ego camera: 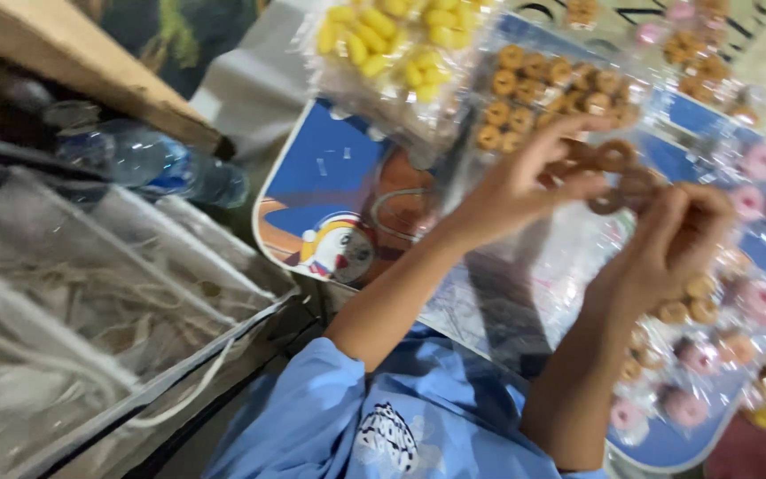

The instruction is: The person places miniature donut figurines into a clear plastic bag and then presses the bag against the table.

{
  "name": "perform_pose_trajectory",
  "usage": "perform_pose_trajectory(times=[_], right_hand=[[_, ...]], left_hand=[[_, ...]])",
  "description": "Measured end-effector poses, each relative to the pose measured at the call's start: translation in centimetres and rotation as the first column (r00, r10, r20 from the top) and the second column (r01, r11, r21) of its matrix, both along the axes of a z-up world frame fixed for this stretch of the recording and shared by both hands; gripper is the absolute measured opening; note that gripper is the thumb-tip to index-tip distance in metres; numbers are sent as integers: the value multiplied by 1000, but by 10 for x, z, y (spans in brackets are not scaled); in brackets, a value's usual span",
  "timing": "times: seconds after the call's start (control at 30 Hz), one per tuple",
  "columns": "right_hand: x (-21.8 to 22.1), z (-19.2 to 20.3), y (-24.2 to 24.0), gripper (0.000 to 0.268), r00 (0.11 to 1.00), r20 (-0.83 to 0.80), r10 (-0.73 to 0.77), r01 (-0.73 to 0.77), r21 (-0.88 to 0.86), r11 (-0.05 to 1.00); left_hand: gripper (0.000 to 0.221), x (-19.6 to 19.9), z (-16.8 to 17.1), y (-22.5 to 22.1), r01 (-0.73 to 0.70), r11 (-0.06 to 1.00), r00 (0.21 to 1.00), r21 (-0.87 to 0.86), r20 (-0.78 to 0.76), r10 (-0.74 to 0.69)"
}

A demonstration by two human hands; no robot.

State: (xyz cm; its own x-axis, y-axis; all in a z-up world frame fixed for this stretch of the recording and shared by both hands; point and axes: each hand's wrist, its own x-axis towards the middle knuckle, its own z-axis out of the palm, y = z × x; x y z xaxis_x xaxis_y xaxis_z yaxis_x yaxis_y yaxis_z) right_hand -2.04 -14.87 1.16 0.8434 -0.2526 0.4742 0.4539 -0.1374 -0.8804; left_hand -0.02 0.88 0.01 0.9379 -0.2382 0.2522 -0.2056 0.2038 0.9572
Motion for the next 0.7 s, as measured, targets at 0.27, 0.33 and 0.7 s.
perform_pose_trajectory(times=[0.27,0.33,0.7], right_hand=[[13,-23,-4,7,996,-85,-13,24,129,991],[8,-12,3,12,990,-124,63,-33,230,973],[12,-19,1,12,990,-95,105,-84,200,976]], left_hand=[[39,7,-7,0,-170,968,983,-184,32,179],[33,6,1,3,-178,969,983,-172,19,184],[29,5,13,-1,-259,961,962,-93,68,266]])
